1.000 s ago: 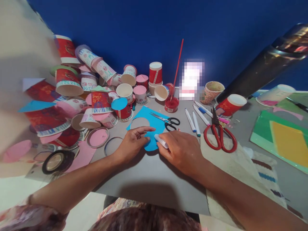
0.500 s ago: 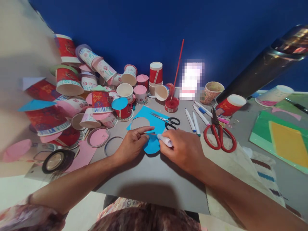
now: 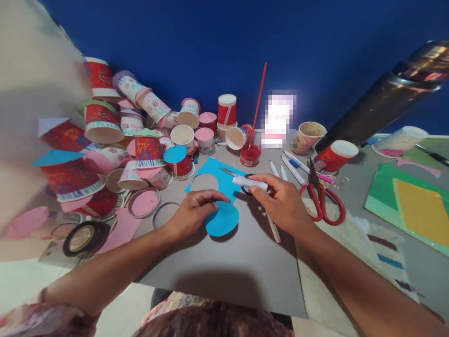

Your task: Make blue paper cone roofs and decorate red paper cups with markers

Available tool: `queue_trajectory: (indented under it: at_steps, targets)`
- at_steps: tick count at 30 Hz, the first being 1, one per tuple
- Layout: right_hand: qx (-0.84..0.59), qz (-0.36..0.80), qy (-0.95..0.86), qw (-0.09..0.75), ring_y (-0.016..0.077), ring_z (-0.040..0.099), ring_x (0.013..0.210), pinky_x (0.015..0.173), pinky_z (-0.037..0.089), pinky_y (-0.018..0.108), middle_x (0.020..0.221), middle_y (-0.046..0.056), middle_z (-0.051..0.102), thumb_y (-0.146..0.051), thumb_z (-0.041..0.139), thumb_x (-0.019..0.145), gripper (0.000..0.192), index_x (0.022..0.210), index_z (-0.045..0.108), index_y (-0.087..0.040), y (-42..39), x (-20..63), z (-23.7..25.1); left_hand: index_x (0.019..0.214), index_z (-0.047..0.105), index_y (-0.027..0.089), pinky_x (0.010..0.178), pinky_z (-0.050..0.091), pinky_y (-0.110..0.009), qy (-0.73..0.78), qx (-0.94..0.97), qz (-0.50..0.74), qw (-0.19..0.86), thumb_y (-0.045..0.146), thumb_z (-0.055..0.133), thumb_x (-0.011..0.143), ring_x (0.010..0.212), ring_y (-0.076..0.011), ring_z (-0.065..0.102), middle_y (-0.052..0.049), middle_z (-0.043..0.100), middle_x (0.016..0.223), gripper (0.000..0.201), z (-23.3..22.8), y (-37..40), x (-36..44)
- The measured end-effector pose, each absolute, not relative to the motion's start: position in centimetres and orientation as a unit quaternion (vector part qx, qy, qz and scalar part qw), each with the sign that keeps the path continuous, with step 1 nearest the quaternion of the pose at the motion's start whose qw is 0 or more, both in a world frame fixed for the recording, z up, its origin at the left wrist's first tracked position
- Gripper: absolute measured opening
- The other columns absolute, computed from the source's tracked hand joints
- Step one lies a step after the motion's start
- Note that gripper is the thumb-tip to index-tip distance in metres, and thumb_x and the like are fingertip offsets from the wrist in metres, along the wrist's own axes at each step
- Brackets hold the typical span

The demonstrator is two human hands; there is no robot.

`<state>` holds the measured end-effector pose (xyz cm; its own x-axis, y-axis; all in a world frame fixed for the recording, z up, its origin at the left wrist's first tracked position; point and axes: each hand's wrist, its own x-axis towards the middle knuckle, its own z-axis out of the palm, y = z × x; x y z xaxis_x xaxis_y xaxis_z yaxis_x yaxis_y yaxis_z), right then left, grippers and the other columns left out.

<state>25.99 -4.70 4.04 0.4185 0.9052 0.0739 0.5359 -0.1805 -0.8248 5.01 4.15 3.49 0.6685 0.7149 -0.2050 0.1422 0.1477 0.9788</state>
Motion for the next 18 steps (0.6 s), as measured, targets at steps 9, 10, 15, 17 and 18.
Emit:
queue_trajectory:
  at_steps: [9, 10, 15, 17, 18]
  targets:
    - [-0.731, 0.255, -0.543, 0.326, 0.0175, 0.058, 0.048, 0.048, 0.041, 0.028, 0.057, -0.002, 0.066, -0.047, 0.061, 0.084, 0.037, 0.106, 0.076, -0.022, -4.4, 25.2, 3.9, 0.095, 0.078, 0.013, 0.081, 0.051, -0.032, 0.277, 0.717, 0.173, 0.616, 0.029, 0.06, 0.085, 0.089, -0.0232, 0.069, -0.011, 0.077, 0.097, 0.026, 3.9, 3.5, 4.5]
    - [-0.729, 0.25, -0.545, 0.329, 0.0174, 0.057, 0.046, 0.046, 0.04, 0.028, 0.055, -0.002, 0.065, -0.048, 0.061, 0.084, 0.036, 0.106, 0.076, -0.023, -4.4, 25.3, 3.8, 0.099, 0.078, 0.014, 0.082, 0.052, -0.033, 0.277, 0.722, 0.177, 0.609, 0.029, 0.06, 0.086, 0.09, -0.0234, 0.069, -0.011, 0.077, 0.098, 0.026, 3.9, 3.4, 4.5]
    - [-0.723, 0.221, -0.553, 0.35, 0.0182, 0.056, 0.046, 0.045, 0.039, 0.028, 0.055, -0.002, 0.064, -0.049, 0.062, 0.086, 0.035, 0.103, 0.077, -0.022, -4.4, 25.6, 3.7, 0.106, 0.07, 0.021, 0.089, 0.052, -0.033, 0.355, 0.72, 0.356, 0.479, 0.022, 0.063, 0.084, 0.101, -0.0219, 0.065, -0.009, 0.069, 0.115, 0.023, 4.5, 4.3, 4.0]
    - [-0.721, 0.216, -0.55, 0.36, 0.0188, 0.057, 0.048, 0.046, 0.041, 0.028, 0.056, -0.002, 0.065, -0.049, 0.062, 0.086, 0.035, 0.102, 0.077, -0.022, -4.4, 25.6, 3.8, 0.105, 0.067, 0.022, 0.085, 0.053, -0.033, 0.39, 0.702, 0.394, 0.447, 0.021, 0.062, 0.085, 0.097, -0.0201, 0.065, -0.008, 0.065, 0.117, 0.021, 4.7, 4.9, 3.8]
    - [-0.72, 0.216, -0.549, 0.365, 0.0189, 0.058, 0.048, 0.046, 0.041, 0.028, 0.056, -0.002, 0.065, -0.05, 0.062, 0.086, 0.035, 0.101, 0.077, -0.022, -4.5, 25.7, 3.9, 0.104, 0.065, 0.022, 0.081, 0.054, -0.032, 0.401, 0.695, 0.395, 0.447, 0.022, 0.06, 0.086, 0.092, -0.0188, 0.065, -0.007, 0.064, 0.115, 0.019, 4.8, 5.2, 3.7]
